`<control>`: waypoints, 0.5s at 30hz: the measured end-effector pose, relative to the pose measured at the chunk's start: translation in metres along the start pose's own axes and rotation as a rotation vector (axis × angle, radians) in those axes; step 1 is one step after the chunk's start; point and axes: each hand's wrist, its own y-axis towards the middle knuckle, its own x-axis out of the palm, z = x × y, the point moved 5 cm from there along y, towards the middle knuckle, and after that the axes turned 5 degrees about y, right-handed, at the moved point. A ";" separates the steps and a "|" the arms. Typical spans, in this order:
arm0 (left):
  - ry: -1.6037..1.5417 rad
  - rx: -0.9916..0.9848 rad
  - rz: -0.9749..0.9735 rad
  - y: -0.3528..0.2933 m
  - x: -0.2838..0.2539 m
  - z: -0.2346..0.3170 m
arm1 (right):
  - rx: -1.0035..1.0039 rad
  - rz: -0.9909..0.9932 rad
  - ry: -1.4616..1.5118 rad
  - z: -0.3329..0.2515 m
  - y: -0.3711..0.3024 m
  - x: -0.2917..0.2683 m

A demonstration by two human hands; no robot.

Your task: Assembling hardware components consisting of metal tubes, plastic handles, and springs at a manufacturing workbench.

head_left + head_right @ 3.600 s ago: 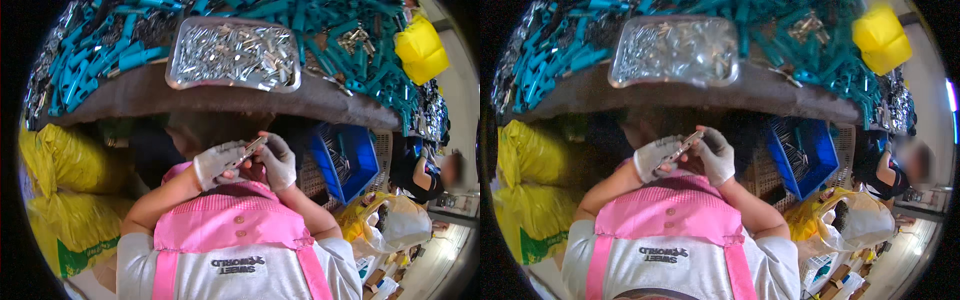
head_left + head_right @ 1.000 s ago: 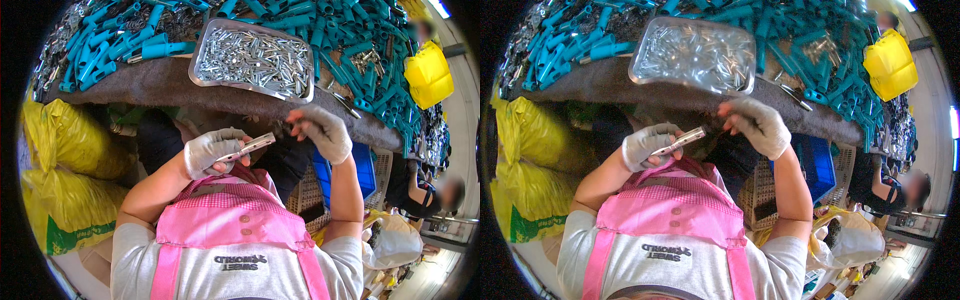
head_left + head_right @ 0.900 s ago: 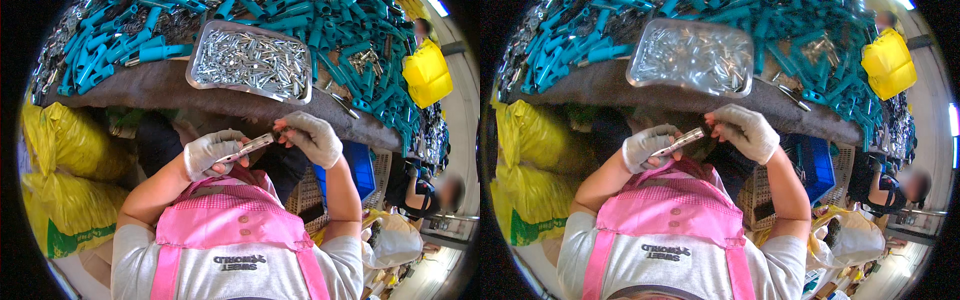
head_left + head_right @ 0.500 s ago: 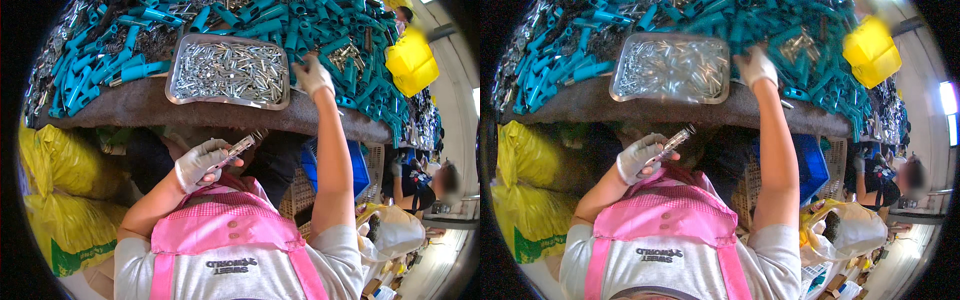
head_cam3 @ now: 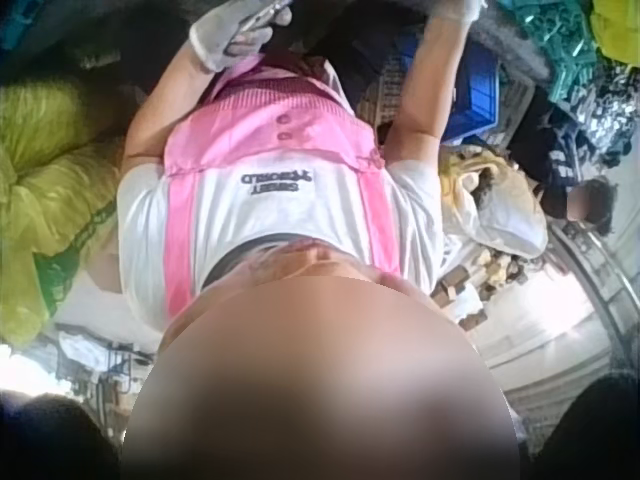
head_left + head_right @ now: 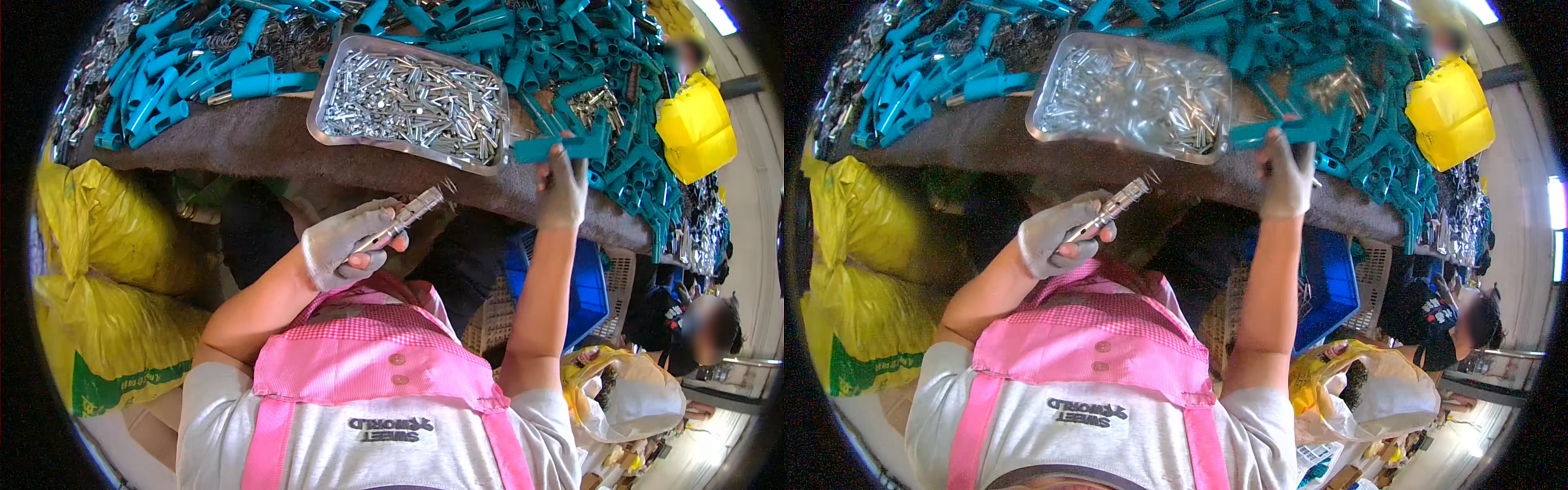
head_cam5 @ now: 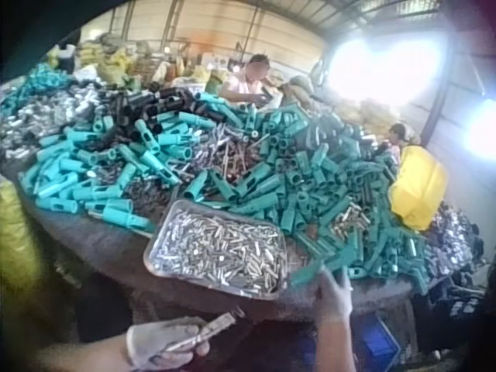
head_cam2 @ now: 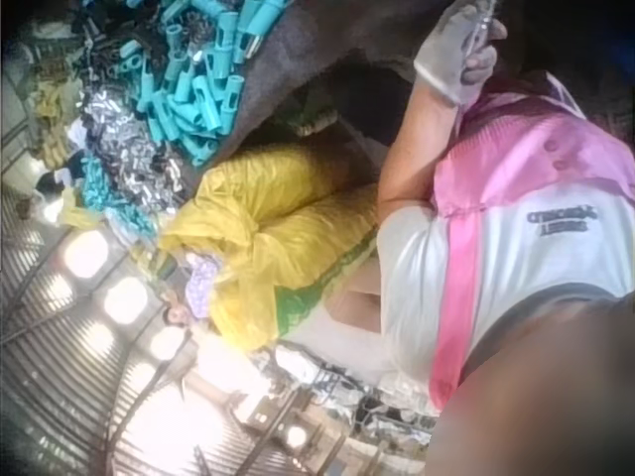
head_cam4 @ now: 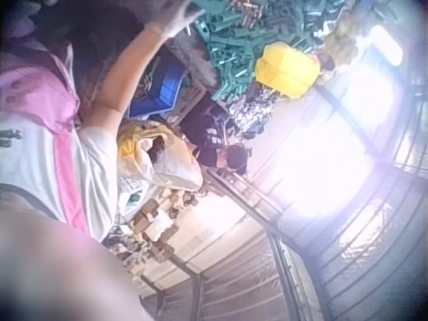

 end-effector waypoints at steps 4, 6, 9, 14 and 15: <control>0.102 0.027 -0.011 -0.002 0.003 -0.004 | 0.240 -0.147 0.151 0.013 -0.068 0.043; 0.162 0.038 -0.006 -0.006 0.008 -0.003 | 0.370 -0.194 0.090 0.025 -0.094 0.059; 0.334 0.074 0.021 -0.013 0.013 -0.001 | 0.450 -0.261 0.229 0.049 -0.123 0.067; 0.322 -0.013 -0.017 -0.024 -0.007 -0.010 | -0.091 -0.401 -0.015 0.009 -0.098 0.055; 0.305 -0.055 -0.029 -0.026 -0.008 -0.013 | -0.207 -0.568 -0.193 -0.004 -0.092 0.055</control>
